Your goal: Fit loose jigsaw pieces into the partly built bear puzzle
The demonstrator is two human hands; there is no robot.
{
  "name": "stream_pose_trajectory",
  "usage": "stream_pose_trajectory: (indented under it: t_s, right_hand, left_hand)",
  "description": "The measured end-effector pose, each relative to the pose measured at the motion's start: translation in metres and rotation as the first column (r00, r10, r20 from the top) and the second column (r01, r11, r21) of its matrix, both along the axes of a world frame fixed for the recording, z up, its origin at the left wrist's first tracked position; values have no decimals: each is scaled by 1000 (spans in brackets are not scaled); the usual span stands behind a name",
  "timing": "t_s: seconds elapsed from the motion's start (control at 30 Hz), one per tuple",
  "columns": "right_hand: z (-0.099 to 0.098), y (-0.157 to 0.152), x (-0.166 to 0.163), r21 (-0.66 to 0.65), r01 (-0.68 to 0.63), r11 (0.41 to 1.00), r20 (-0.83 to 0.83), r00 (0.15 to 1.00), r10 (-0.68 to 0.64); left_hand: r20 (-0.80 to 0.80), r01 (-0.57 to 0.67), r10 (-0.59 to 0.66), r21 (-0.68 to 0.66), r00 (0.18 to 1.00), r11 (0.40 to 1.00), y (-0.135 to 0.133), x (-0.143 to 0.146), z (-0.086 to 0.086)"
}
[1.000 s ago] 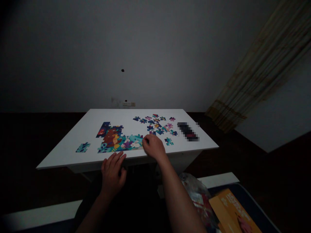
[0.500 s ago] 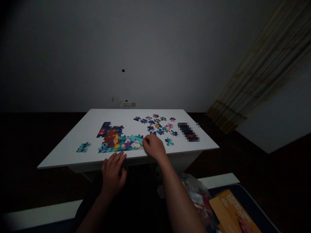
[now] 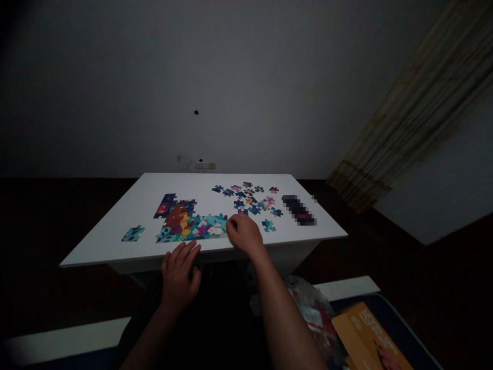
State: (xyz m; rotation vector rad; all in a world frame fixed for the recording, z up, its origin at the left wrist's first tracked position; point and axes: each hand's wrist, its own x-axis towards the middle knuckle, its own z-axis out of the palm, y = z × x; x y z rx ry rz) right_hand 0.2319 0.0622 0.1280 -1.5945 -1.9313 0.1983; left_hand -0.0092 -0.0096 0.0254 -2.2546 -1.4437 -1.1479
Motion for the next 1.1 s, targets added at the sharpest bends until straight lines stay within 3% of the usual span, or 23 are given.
stream_pose_trajectory:
  t_s: [1.1]
  right_hand:
    - [-5,2,2,18,6,1000,-23,1000,-6]
  left_hand:
    - [43,25,-25,3,999,1000,-1,0,0]
